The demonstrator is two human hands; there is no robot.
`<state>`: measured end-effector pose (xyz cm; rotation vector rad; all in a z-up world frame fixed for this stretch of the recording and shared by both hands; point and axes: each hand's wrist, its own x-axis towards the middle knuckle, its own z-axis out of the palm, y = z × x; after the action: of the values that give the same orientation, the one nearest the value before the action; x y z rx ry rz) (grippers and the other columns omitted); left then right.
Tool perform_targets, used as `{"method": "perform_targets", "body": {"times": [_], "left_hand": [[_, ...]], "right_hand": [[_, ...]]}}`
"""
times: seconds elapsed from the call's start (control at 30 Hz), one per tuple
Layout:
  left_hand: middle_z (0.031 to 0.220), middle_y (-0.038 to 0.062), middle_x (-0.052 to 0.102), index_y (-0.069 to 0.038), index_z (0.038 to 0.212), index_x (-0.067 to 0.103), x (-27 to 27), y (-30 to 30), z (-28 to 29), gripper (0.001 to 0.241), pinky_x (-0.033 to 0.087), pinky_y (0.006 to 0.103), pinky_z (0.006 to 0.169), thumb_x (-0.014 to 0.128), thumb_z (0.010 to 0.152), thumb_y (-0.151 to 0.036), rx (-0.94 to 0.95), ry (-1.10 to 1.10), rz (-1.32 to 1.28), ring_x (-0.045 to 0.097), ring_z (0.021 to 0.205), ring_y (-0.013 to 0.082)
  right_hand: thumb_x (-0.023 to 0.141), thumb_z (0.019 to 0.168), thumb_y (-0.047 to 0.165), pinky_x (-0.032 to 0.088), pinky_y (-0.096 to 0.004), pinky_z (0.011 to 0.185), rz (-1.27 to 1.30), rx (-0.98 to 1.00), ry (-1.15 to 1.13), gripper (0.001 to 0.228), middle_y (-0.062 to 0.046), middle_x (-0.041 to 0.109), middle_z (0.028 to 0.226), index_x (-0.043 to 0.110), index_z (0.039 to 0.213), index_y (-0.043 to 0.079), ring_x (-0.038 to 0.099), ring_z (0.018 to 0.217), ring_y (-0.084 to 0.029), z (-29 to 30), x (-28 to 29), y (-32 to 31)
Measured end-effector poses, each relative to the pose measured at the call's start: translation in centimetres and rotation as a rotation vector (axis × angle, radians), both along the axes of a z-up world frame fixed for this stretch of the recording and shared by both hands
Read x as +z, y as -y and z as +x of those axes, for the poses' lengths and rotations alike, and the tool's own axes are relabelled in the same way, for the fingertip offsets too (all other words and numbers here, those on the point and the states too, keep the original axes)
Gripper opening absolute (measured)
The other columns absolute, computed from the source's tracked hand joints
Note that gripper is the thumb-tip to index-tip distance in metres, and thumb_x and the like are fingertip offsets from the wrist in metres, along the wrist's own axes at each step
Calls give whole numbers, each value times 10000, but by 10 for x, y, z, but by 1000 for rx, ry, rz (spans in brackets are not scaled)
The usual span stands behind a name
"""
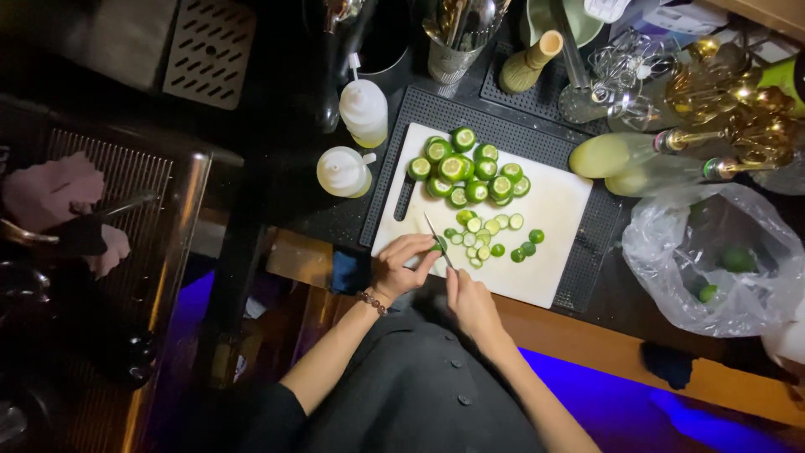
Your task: Cutting limes into thin slices on a white cutting board behind a bar counter.
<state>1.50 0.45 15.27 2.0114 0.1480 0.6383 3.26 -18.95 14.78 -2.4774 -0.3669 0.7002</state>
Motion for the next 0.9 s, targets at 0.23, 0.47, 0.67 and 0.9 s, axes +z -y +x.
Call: {"method": "perform_targets", "body": {"times": [0.23,0.47,0.67,0.9], "left_hand": [[1040,91,775,-27,1010,772,-8,-3,-2,175,620,337,885,836,850,-61,-74,58,16,757,1012,253],[1044,118,770,-13,1016,768,-23,4,-5,181,618,360,908,828,847,-36,-81,106,4,758,1009,274],[1061,127,764,-3,1023,756,-18,1,0,209,614,378,910,828,827,-22,-75,112,64,748,1017,296],[1073,124,765,-7,1045,754,-19,-1,-1,220,607,376,923,824,837,-29,-60,96,67,746,1020,289]], "right_hand": [[481,1031,333,509,-623,638,-59,-33,-21,356,-326,656,696,648,988,21,648,681,-543,-19,-2,6],[474,1055,360,506,-636,625,-119,-90,-8,403,-327,654,692,617,901,17,642,681,-548,-31,-7,3],[481,1058,367,514,-634,620,-135,-78,17,415,-338,648,697,627,910,8,642,677,-554,-34,-22,1],[481,1047,361,518,-640,646,-121,-85,-3,402,-352,654,729,649,971,3,642,696,-569,-34,-20,-5]]}}
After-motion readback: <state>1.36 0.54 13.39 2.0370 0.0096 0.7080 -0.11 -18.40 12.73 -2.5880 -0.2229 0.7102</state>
